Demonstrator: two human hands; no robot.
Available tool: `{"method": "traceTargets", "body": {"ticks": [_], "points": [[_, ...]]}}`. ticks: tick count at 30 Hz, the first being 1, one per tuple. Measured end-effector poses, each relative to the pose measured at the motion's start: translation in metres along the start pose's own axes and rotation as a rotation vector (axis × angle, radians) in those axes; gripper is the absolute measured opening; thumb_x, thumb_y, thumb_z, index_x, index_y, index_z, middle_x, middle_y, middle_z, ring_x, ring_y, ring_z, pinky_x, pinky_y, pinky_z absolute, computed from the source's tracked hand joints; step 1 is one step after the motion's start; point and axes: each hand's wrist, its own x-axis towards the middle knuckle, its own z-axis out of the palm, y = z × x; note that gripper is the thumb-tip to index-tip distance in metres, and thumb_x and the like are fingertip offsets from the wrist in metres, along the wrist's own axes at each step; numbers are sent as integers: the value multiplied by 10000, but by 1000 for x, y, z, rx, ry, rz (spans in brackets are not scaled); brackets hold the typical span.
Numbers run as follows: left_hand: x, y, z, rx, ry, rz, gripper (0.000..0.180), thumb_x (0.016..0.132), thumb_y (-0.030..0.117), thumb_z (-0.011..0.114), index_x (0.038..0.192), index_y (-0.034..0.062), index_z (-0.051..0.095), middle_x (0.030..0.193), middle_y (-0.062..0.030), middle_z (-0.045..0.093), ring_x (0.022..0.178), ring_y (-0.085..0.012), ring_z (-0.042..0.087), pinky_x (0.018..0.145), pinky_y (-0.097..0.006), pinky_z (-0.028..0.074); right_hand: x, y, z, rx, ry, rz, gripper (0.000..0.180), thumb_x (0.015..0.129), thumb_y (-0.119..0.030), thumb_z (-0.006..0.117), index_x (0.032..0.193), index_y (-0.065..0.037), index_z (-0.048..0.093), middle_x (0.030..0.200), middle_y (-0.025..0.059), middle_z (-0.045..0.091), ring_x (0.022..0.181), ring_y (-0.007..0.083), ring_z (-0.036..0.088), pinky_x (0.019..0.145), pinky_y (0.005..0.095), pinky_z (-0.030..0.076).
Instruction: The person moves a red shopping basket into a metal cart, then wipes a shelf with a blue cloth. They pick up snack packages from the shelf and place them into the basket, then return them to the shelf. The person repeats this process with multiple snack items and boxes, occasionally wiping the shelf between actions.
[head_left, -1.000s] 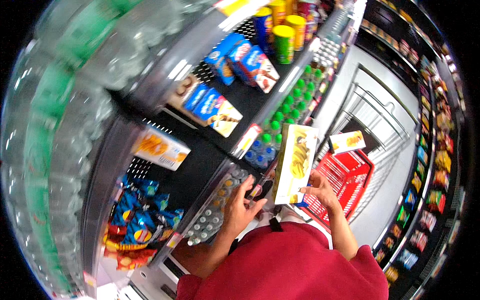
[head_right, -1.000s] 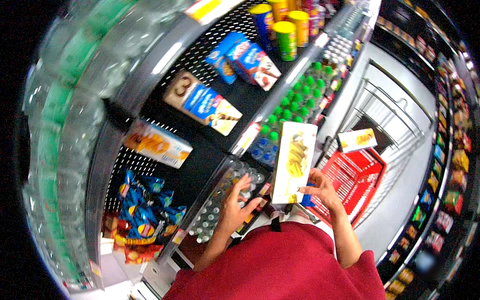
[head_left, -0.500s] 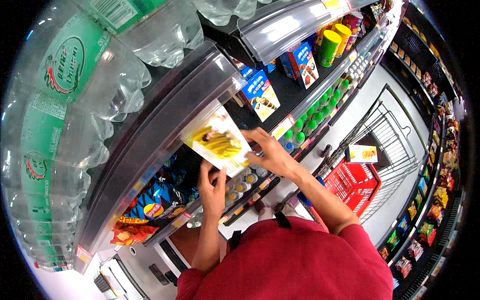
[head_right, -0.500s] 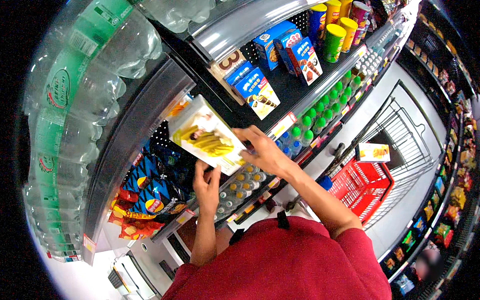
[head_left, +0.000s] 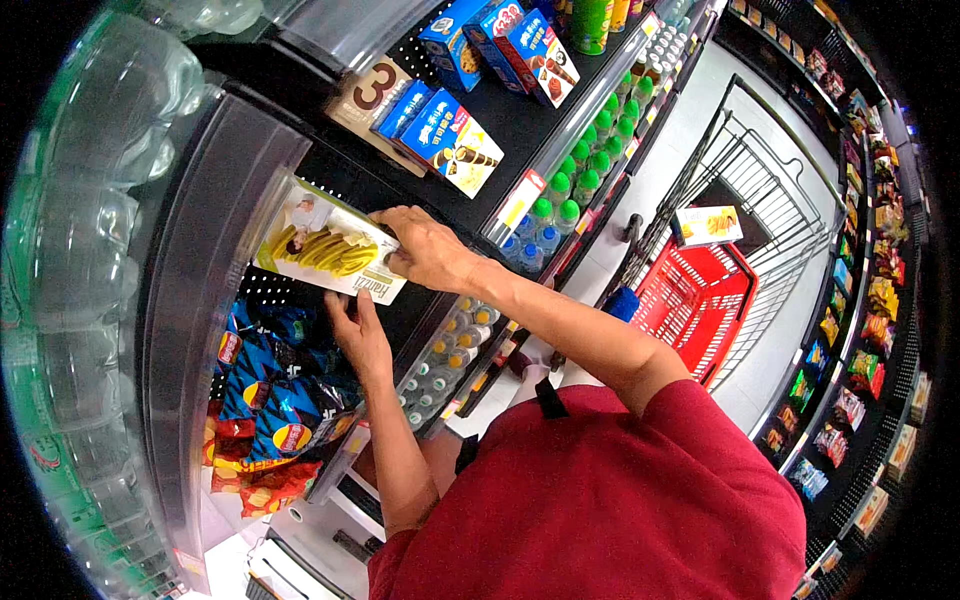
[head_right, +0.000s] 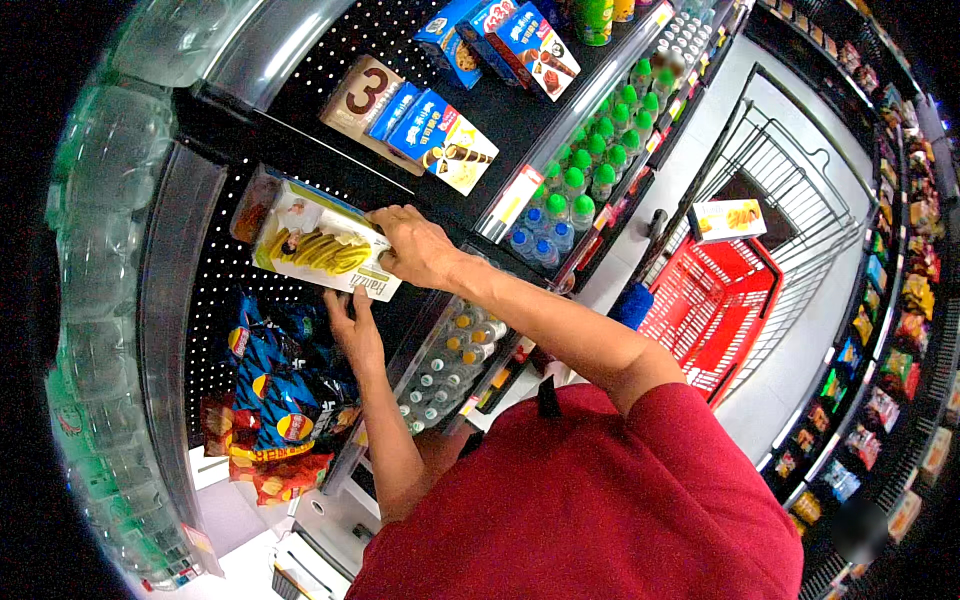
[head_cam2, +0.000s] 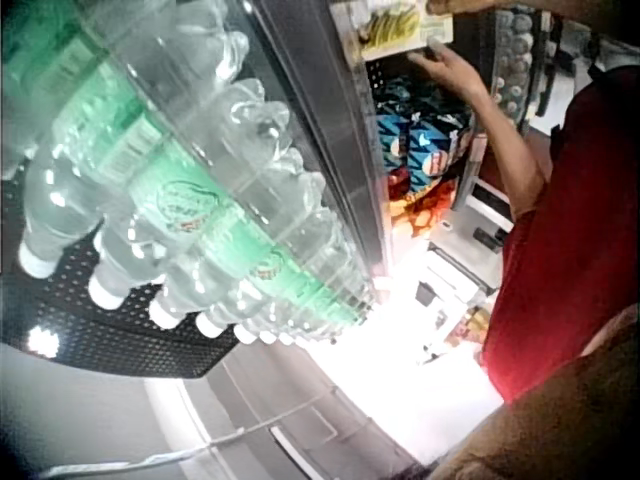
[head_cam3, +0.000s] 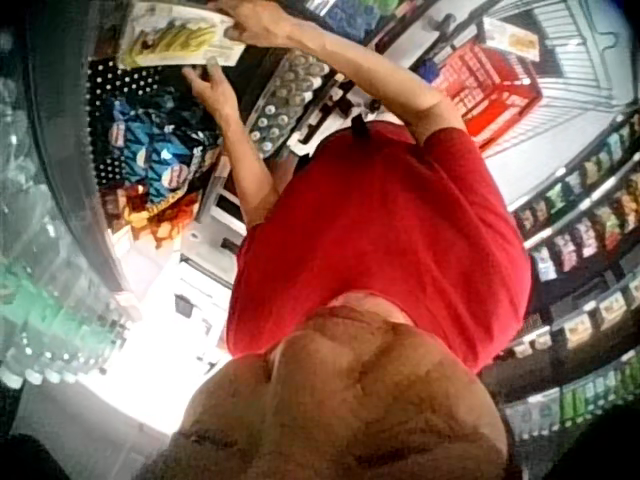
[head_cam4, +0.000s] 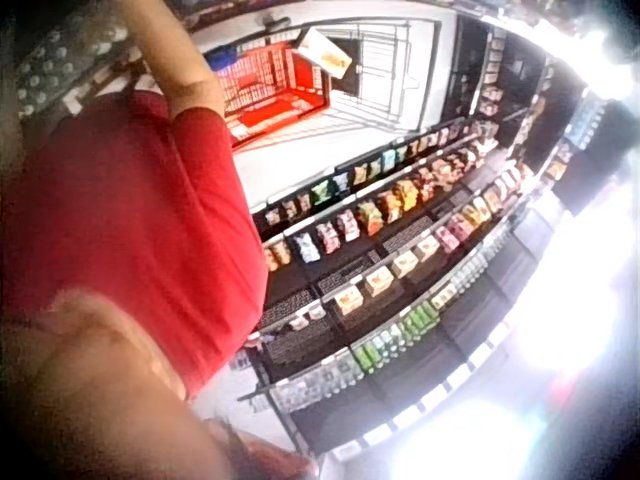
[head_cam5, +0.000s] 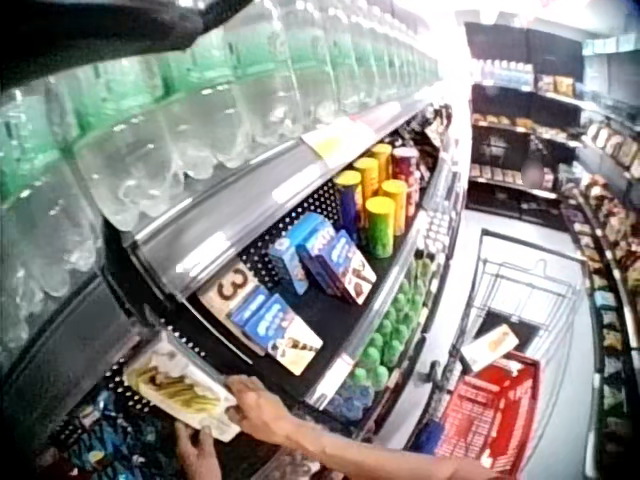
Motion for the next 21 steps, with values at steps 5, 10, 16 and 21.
{"method": "traceTargets", "body": {"ticks": [5, 10, 16, 21], "points": [[9, -6, 3, 15, 31, 29, 480, 1029, 131, 559, 1442, -38, 381, 1327, -254, 590, 1186, -295, 594, 1003, -414, 466, 5, -3, 2, 21, 10, 31, 632, 794, -55, 643, 1400, 36, 490, 1269, 235, 614, 1185, 391, 556, 1034, 454, 474], [11, -6, 4, 69, 48, 68, 457, 1024, 115, 557, 1418, -47, 392, 1294, -259, 605, 1161, -300, 606, 993, -421, 470, 7, -7, 0, 50, -58, 101, 660, 799, -75, 654, 1416, 39, 448, 1295, 262, 606, 1271, 397, 557, 1203, 500, 307], [11, -2, 2, 16, 79, 42, 423, 1017, 124, 566, 1363, -72, 423, 1275, -257, 610, 1145, -327, 611, 986, -432, 470, 9, -5, 9, 37, -9, 46, 666, 794, -73, 669, 1414, 40, 451, 1256, 267, 622, 1213, 411, 581, 1145, 502, 363], [14, -4, 3, 82, 96, 61, 488, 1019, 142, 567, 1422, -69, 393, 1306, -265, 593, 1172, -340, 598, 1010, -425, 455, 9, -3, 9, 54, 20, 42, 642, 792, -57, 662, 1401, 27, 478, 1199, 238, 635, 1112, 414, 577, 1040, 459, 443]]}}
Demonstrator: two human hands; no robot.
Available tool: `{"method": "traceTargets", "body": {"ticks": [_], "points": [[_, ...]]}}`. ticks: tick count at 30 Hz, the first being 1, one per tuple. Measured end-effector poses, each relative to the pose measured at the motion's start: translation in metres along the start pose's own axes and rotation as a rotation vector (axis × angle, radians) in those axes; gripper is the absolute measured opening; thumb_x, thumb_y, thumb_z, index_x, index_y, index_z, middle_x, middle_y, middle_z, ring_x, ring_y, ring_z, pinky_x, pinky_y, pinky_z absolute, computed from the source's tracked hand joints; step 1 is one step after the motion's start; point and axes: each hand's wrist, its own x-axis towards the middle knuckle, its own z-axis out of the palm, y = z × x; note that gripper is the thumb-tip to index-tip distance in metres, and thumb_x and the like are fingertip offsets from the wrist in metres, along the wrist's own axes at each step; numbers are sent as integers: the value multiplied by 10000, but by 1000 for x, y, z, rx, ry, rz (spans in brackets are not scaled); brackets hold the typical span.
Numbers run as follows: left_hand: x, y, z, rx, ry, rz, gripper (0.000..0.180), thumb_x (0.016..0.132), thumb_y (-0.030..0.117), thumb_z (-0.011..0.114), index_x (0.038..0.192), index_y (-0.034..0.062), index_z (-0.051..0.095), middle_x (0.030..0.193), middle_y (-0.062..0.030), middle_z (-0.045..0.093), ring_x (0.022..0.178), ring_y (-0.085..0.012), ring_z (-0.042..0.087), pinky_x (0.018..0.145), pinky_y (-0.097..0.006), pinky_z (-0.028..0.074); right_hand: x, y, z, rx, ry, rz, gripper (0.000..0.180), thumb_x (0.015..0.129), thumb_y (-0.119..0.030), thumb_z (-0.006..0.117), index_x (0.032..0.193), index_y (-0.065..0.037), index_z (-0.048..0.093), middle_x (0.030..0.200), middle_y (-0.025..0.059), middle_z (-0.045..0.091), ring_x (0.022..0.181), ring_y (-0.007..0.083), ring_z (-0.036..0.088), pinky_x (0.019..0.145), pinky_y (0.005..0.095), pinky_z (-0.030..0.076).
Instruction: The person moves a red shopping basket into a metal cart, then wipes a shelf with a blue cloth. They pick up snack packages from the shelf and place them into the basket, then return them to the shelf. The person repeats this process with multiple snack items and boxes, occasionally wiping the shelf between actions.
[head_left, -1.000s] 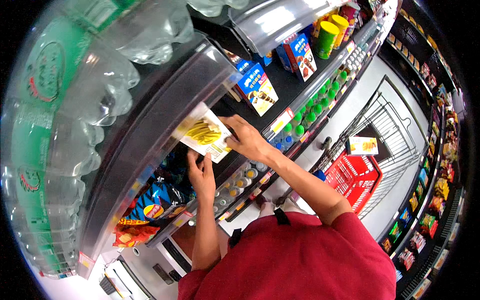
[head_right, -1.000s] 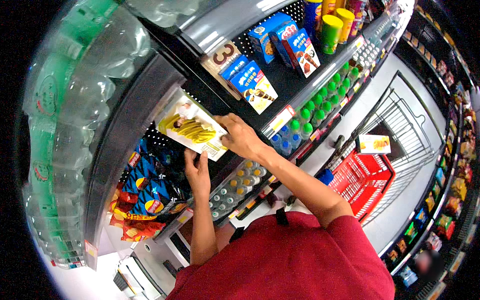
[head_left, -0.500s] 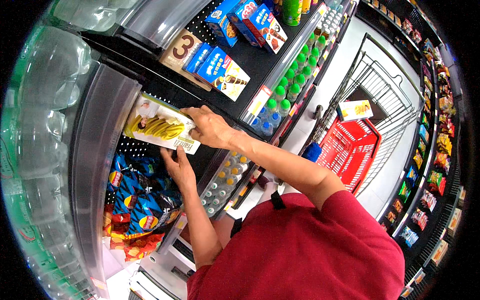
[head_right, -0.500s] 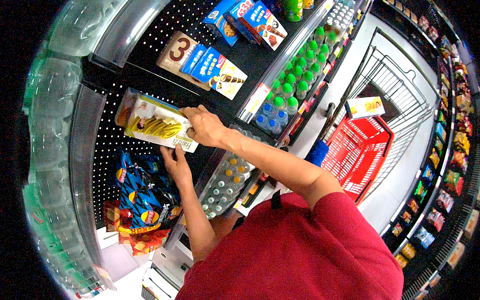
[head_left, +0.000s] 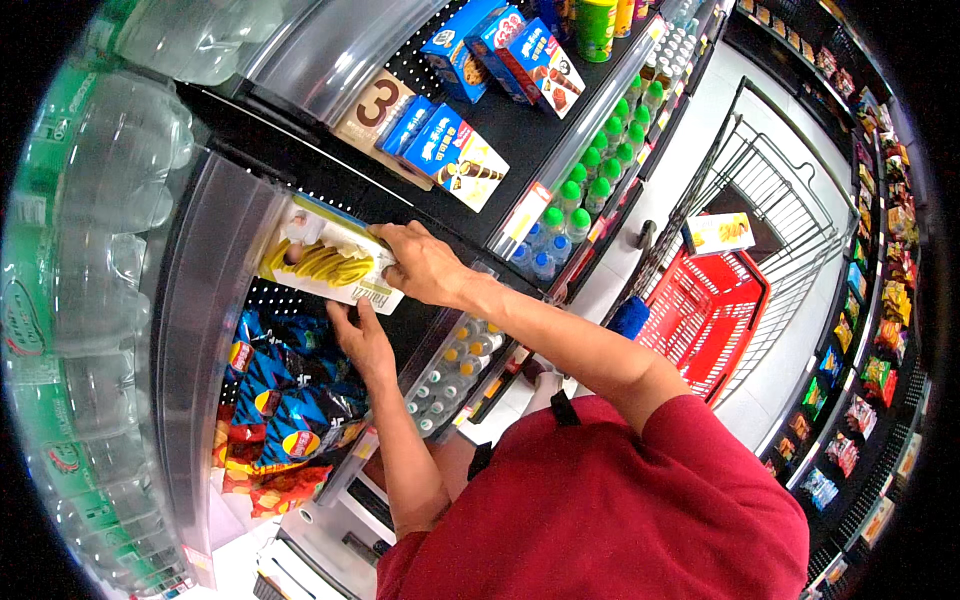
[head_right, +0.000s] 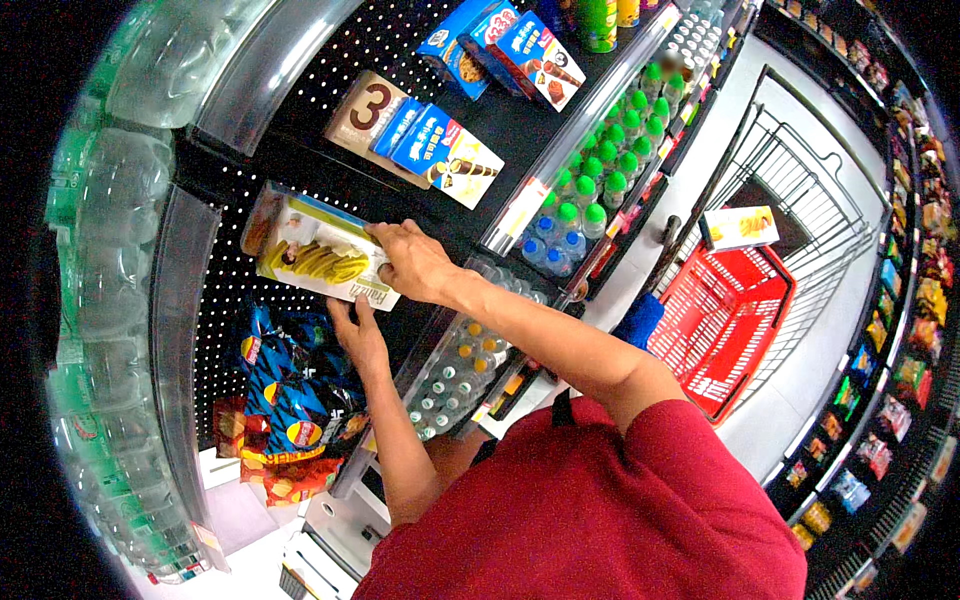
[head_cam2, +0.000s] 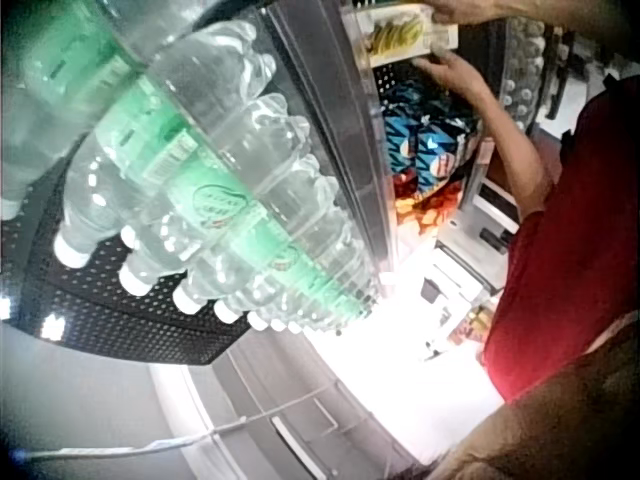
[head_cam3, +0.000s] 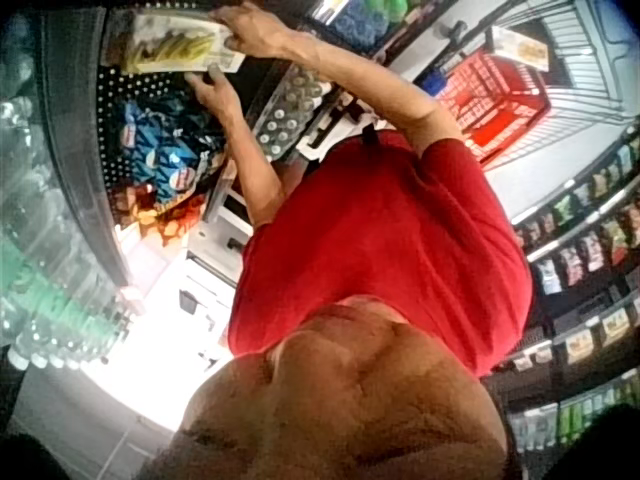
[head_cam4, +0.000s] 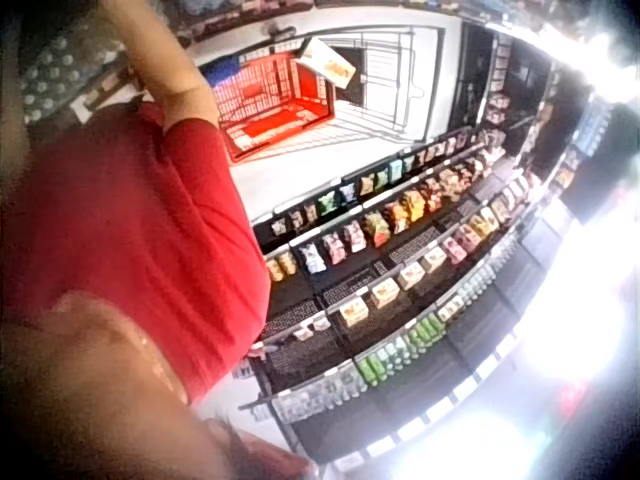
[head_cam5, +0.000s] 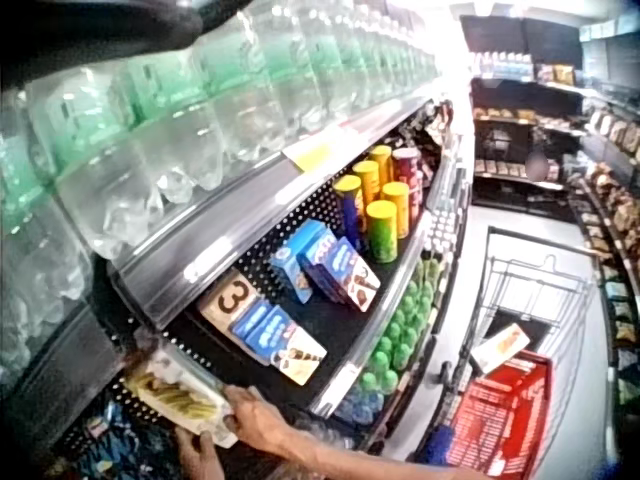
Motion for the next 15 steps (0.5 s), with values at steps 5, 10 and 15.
{"method": "traceTargets", "body": {"ticks": [5, 10, 15], "points": [[-12, -9, 2, 59, 25, 132, 619, 1014, 117, 601, 1542, -13, 305, 1464, -237, 482, 1295, -312, 522, 1094, -424, 420, -20, 2, -11, -36, 163, -114, 619, 784, -40, 673, 1374, 26, 497, 1178, 231, 627, 1097, 416, 587, 1003, 476, 479], [-71, 17, 5, 188, 73, 194, 573, 1037, 180, 577, 1534, 7, 351, 1472, -180, 496, 1225, -298, 562, 997, -400, 494, -83, 3, -72, 269, 251, -5, 493, 853, -30, 647, 1335, -24, 541, 1118, 153, 636, 1046, 287, 648, 907, 404, 539], [-102, 47, 15, 236, -4, 314, 453, 1053, 139, 513, 1471, -20, 442, 1421, -193, 549, 1125, -284, 591, 921, -369, 514, -186, 67, -163, 424, 711, 487, 216, 1005, -153, 617, 1192, -46, 617, 906, 36, 632, 810, 105, 605, 716, 281, 525]]}}
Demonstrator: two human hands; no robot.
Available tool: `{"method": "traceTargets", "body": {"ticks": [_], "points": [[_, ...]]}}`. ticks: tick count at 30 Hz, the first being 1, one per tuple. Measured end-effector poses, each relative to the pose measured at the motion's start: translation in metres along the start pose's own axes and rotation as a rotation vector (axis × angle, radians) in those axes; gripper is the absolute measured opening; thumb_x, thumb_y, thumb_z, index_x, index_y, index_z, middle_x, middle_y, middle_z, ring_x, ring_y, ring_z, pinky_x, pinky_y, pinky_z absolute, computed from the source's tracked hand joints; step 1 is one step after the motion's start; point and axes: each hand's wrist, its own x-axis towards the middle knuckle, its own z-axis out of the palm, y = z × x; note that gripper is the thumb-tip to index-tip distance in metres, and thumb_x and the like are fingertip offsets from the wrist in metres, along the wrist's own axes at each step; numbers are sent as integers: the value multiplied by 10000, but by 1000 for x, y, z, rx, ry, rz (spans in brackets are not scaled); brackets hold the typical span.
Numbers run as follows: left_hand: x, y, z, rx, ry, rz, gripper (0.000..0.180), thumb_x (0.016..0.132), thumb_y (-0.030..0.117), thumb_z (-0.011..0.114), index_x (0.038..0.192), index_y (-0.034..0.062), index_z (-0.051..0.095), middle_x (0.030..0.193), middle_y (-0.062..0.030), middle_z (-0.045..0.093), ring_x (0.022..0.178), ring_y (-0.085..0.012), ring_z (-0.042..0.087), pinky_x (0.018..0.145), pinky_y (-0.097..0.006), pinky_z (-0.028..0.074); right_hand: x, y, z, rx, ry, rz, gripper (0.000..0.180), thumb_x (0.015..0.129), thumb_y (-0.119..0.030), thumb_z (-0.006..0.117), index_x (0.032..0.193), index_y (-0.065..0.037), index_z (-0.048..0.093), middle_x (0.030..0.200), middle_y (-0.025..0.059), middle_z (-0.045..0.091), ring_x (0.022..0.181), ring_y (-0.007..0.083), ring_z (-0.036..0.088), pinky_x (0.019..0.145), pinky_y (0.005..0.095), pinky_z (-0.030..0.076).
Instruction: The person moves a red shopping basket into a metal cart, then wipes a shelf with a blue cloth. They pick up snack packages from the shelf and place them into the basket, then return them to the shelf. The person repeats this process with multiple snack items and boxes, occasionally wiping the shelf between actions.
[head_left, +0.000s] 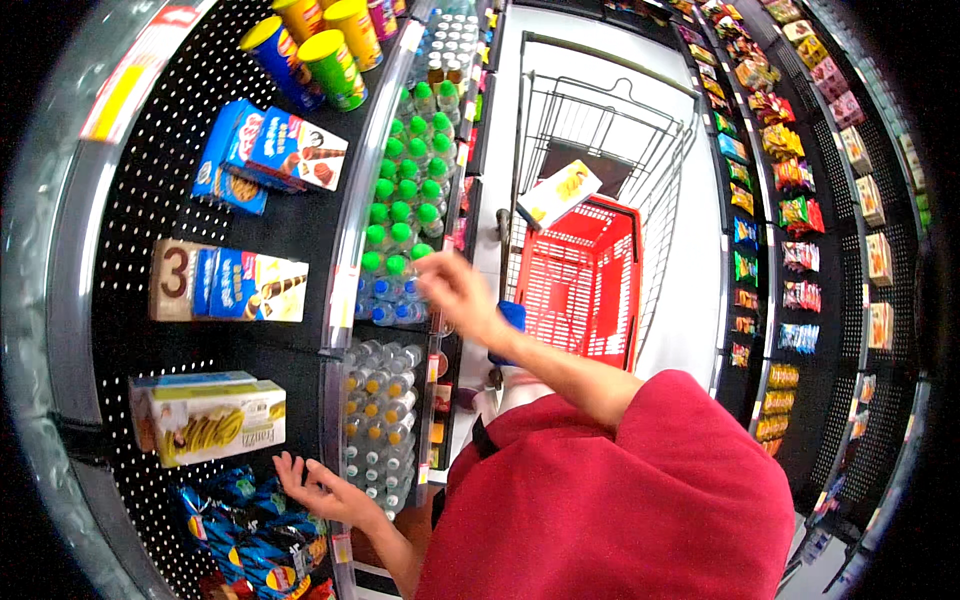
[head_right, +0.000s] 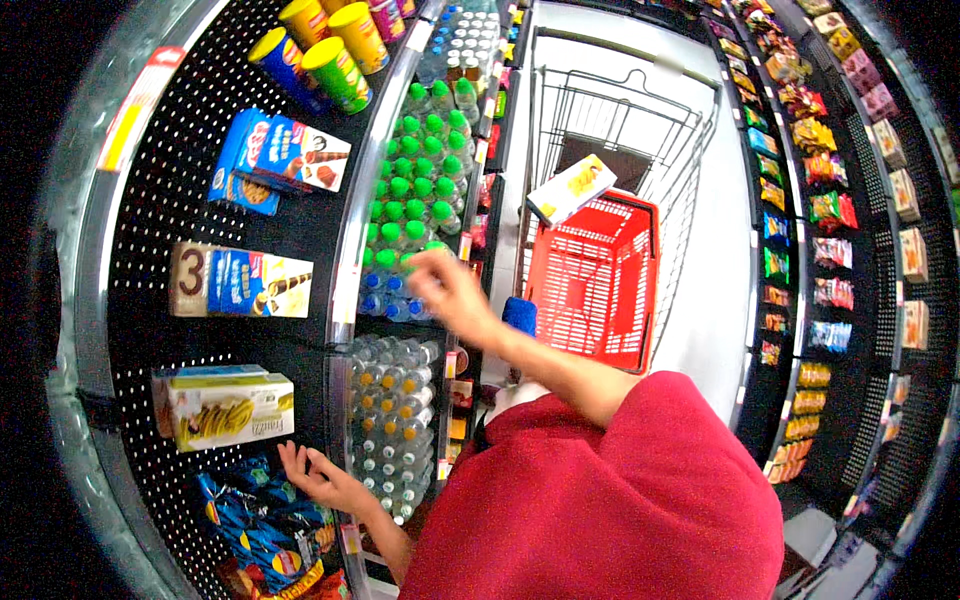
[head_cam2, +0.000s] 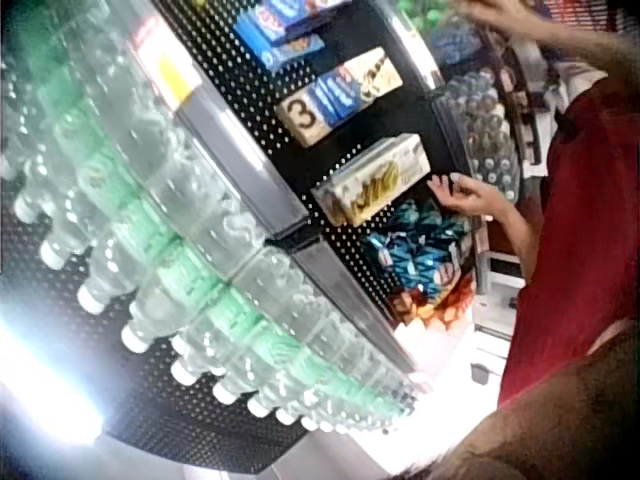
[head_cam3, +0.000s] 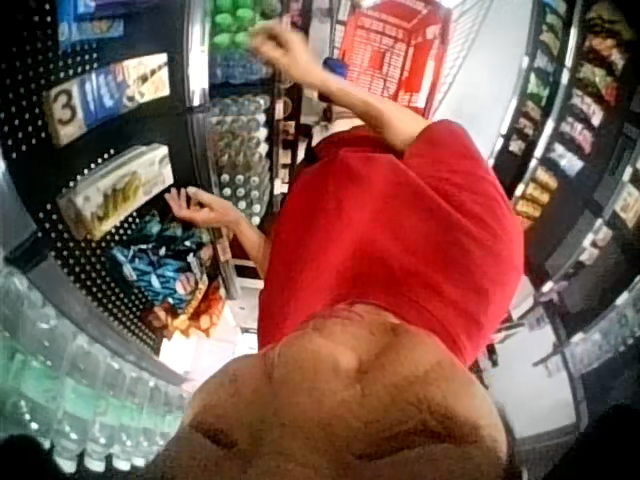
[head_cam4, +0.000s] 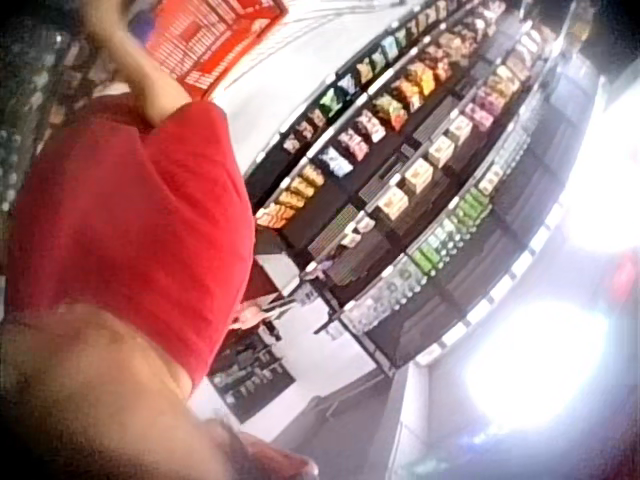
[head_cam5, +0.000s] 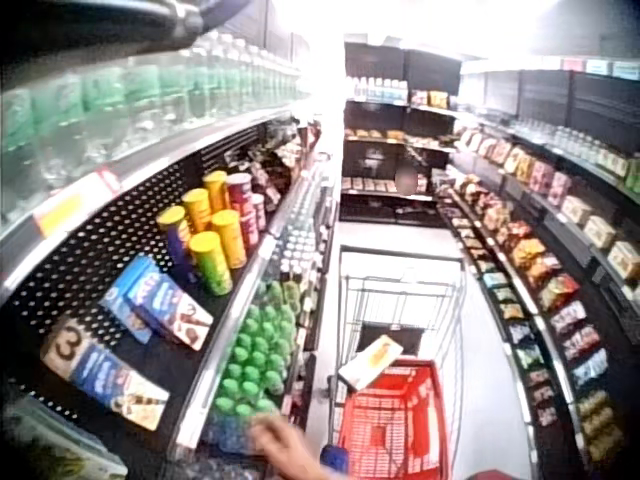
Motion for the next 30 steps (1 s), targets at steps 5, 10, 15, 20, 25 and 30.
{"method": "traceTargets", "body": {"ticks": [5, 10, 15, 20, 25, 30], "points": [[-14, 19, 20, -142, -142, -103, 412, 1037, 77, 507, 1436, -22, 472, 1432, -168, 536, 1112, -251, 615, 860, -338, 541, 33, 97, -167, -9, 666, 105, 389, 969, -265, 702, 1227, -6, 567, 1020, 89, 655, 838, 123, 630, 598, 275, 581], [-23, 41, 36, -155, -262, -146, 410, 1025, 80, 523, 1424, -7, 487, 1423, -162, 541, 1117, -242, 617, 816, -324, 549, 66, 171, -254, 137, 841, 405, 879, 851, -404, 825, 1432, 100, 399, 1118, 171, 604, 920, 224, 627, 721, 405, 612], [-31, 44, 43, -132, -355, -165, 424, 1041, 114, 525, 1451, 26, 464, 1411, -169, 542, 1115, -244, 617, 786, -323, 552, 96, 228, -315, 293, 724, 571, 946, 822, -404, 849, 1469, 96, 375, 950, 109, 601, 799, 210, 585, 724, 481, 579], [-44, 54, 41, -127, -339, -251, 418, 1024, 100, 536, 1431, 26, 474, 1379, -159, 556, 1118, -239, 617, 791, -329, 546, 113, 208, -284, 287, 696, 604, 741, 817, -322, 862, 1366, 35, 516, 1317, 177, 587, 1187, 307, 586, 908, 504, 558], [-45, 59, 47, -198, -368, -241, 431, 988, 67, 587, 1409, 31, 501, 1346, -135, 582, 1048, -202, 642, 808, -309, 511, 113, 237, -323, 447, 620, 598, 428, 866, -239, 813, 1181, -7, 639, 1096, 109, 659, 1042, 262, 621, 855, 434, 574], [-45, 64, 45, -176, -421, -221, 428, 1011, 61, 556, 1431, 29, 481, 1326, -139, 599, 1083, -199, 644, 843, -317, 524, 89, 234, -343, 407, 558, 537, 407, 909, -243, 768, 1196, 4, 620, 1012, 67, 602, 923, 246, 629, 860, 400, 577]]}}
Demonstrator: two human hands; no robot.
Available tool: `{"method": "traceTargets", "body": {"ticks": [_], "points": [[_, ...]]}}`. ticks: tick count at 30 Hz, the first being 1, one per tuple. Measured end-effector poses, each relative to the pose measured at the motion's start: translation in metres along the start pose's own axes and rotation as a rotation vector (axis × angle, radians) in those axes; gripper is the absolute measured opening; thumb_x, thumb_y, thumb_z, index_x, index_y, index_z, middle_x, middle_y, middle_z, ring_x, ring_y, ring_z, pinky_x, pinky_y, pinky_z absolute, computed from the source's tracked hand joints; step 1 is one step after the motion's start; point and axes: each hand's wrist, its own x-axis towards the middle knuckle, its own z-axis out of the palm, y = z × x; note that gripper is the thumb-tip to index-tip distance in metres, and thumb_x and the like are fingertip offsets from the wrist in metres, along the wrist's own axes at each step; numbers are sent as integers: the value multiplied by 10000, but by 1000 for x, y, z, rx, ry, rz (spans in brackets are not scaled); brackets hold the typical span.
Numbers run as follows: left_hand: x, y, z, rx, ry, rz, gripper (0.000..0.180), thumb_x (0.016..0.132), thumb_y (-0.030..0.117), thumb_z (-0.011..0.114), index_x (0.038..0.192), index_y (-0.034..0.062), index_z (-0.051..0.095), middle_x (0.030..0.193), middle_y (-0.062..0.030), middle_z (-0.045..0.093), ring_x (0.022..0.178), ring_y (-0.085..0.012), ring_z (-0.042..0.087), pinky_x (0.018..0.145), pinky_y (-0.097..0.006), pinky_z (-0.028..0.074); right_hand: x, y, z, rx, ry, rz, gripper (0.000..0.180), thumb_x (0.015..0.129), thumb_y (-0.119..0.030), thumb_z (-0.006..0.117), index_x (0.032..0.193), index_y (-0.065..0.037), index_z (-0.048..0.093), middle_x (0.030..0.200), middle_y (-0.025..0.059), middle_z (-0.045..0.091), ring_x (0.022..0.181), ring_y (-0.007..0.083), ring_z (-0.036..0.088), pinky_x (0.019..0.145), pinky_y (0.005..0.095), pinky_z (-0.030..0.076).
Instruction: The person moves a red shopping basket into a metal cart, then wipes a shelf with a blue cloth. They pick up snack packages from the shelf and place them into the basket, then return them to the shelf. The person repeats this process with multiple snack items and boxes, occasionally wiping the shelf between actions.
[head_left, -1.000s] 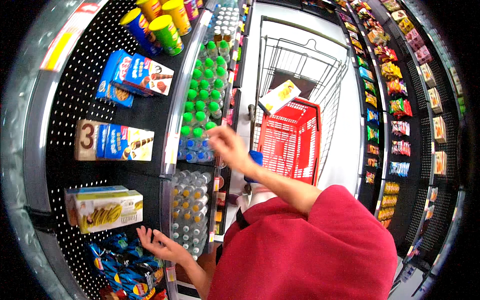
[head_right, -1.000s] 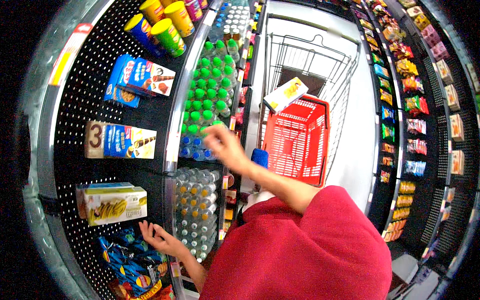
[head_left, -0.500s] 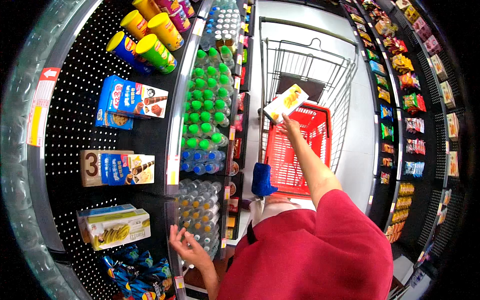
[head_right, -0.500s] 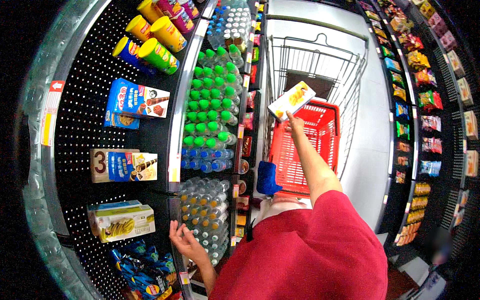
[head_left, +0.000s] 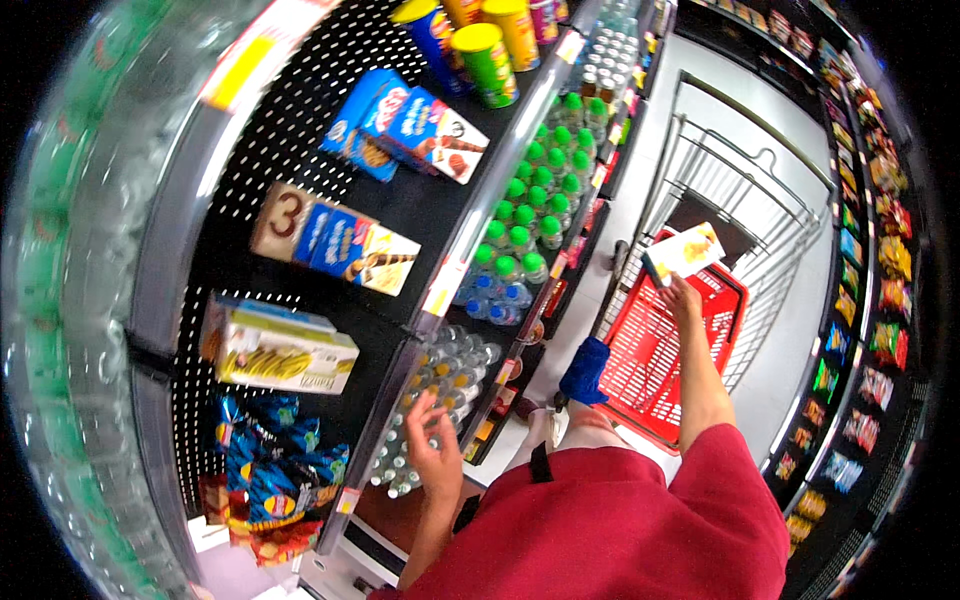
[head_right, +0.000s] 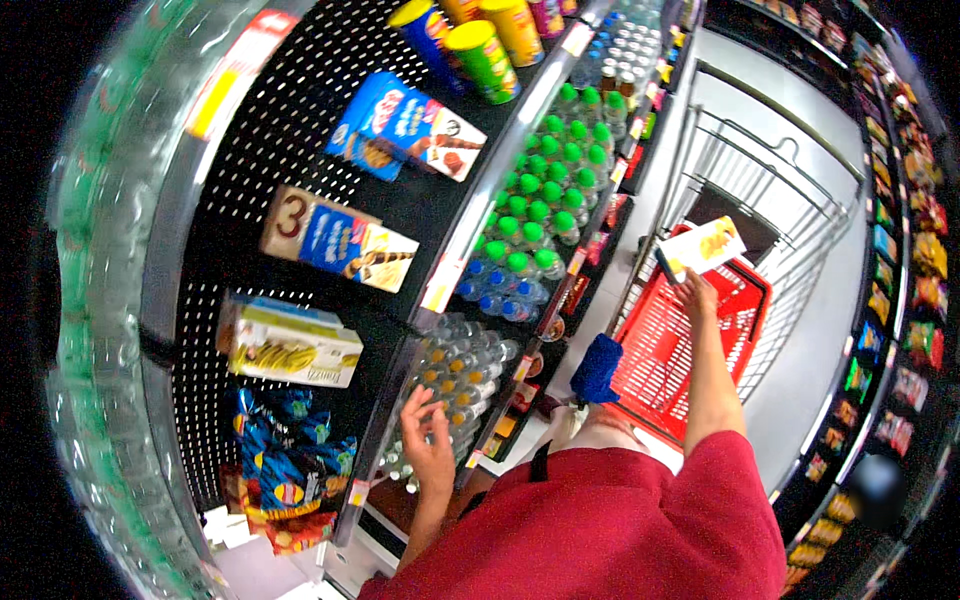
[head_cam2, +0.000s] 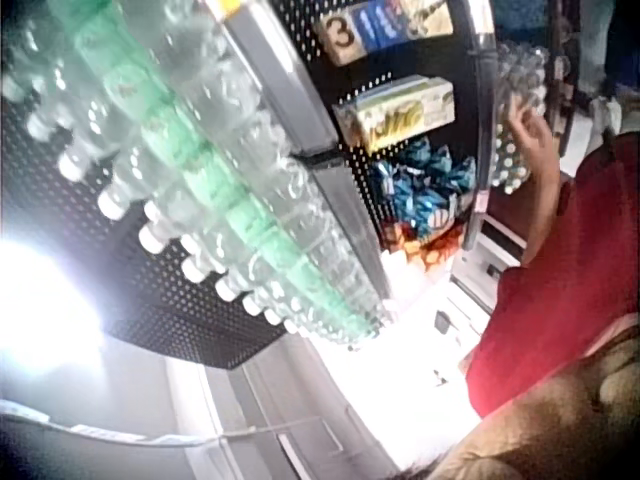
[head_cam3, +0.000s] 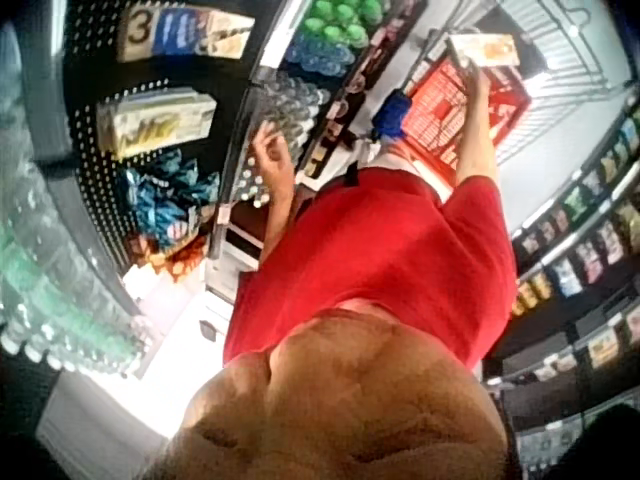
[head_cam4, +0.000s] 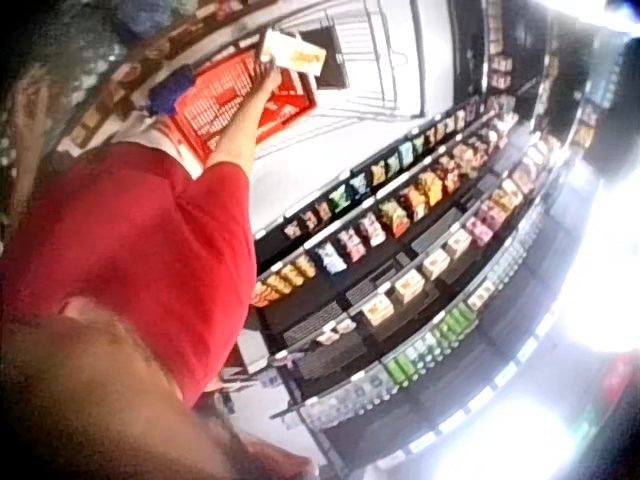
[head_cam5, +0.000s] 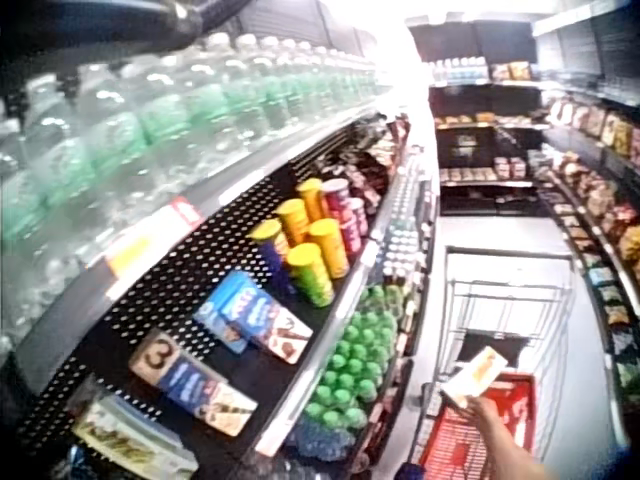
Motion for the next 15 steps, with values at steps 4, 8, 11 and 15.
{"method": "traceTargets", "body": {"ticks": [4, 8, 11, 15], "points": [[-4, -2, -5, -14, -43, 80, 422, 976, 37, 597, 1390, 30, 512, 1250, -141, 627, 1039, -211, 655, 794, -313, 536, -82, -14, -8, -129, -246, -142, 444, 949, -243, 717, 1300, -16, 571, 990, 34, 574, 918, 189, 606, 875, 387, 560], [-4, -5, -1, -122, -83, 119, 415, 943, 58, 674, 1342, 25, 562, 1193, -132, 648, 986, -198, 667, 740, -291, 560, -213, -33, 49, -334, -359, -193, 545, 921, -159, 715, 1408, -13, 517, 1206, 77, 676, 1052, 179, 653, 843, 326, 550], [-3, -10, 0, -185, -213, 105, 506, 922, 118, 731, 1382, 32, 538, 1240, -132, 638, 1047, -209, 660, 739, -279, 557, -272, -21, 89, -464, -607, -163, 583, 885, -108, 744, 1419, -19, 528, 1290, 83, 661, 1172, 206, 621, 985, 355, 502], [-2, -9, -12, -177, -193, 231, 667, 879, 202, 796, 1444, 40, 481, 1241, -132, 634, 1065, -211, 649, 706, -297, 553, -336, -10, 160, -671, -955, -142, 638, 848, -50, 785, 1430, -37, 526, 1283, 81, 663, 1180, 210, 613, 1023, 377, 481]]}}
